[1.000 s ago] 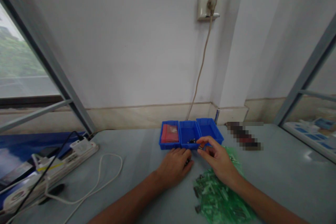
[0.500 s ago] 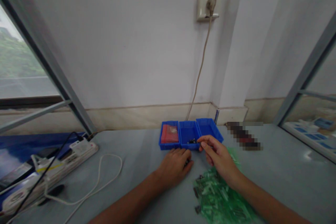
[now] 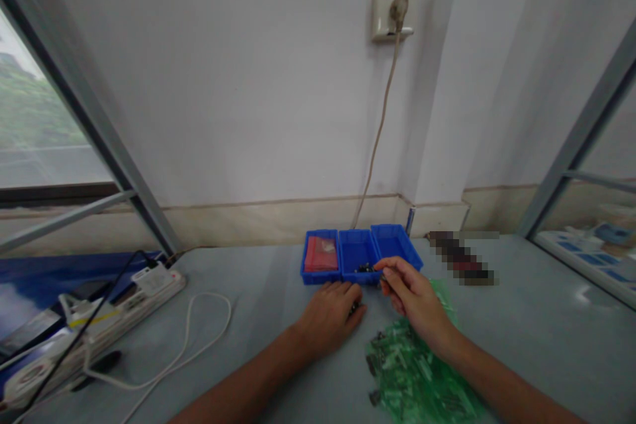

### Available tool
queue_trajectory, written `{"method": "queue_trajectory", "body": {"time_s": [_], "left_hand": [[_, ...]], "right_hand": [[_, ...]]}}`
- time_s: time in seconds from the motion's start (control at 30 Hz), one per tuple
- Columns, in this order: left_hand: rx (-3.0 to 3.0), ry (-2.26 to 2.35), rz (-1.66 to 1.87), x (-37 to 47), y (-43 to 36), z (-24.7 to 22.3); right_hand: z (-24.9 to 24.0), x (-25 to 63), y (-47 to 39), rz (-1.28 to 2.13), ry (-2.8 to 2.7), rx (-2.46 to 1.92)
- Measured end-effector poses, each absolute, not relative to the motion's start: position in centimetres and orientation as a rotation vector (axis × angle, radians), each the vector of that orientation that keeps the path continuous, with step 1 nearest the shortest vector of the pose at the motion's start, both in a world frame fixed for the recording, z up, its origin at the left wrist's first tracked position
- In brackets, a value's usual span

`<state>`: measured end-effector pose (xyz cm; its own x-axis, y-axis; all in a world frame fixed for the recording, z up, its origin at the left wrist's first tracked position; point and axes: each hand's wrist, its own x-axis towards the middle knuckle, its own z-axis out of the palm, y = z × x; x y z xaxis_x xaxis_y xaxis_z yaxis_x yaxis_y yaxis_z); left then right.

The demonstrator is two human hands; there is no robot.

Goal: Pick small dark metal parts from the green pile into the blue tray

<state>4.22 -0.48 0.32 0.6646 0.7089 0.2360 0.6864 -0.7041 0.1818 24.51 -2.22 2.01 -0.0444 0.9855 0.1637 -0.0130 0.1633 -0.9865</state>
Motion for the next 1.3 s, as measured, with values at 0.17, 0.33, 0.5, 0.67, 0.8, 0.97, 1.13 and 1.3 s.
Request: {"method": "queue_trajectory", "body": {"time_s": [0.17, 0.33, 0.5, 0.67, 0.8, 0.97, 1.13, 1.3], "left_hand": [[2.795, 1.168, 0.439, 4.22, -0.52, 0.49], [2.785, 1.182, 0.419, 4.26, -0.57, 0.65], [2.784, 1.182, 0.433, 4.28, -0.54, 0.52], [2.778, 1.189, 0.431, 4.32, -0.59, 0.60], [2.781, 1.174, 0.434, 4.34, -0.66, 0.70], [2.784, 1.179, 0.431, 4.30, -0.64, 0.68], [2.788, 1.180, 0.416, 4.27, -0.59, 0.64], [2.788, 1.177, 0.422, 4.27, -0.59, 0.60]], "right_hand": [[1.77, 24.55, -2.23, 1.067, -1.358, -1.046], [1.59, 24.74, -2.18, 0.967, -1.401, -1.097], [1.23, 25.03, -1.98, 0.948, -1.443, -1.106], [1.20, 25.08, -2.04, 0.952, -1.460, -1.097], [1.46, 24.96, -2.22, 0.979, -1.442, -1.090], [1.75, 24.78, -2.42, 1.004, -1.418, -1.077], [1.70, 24.67, -2.38, 1.036, -1.395, -1.060], [1.50, 24.66, -2.29, 1.054, -1.384, -1.051]]}}
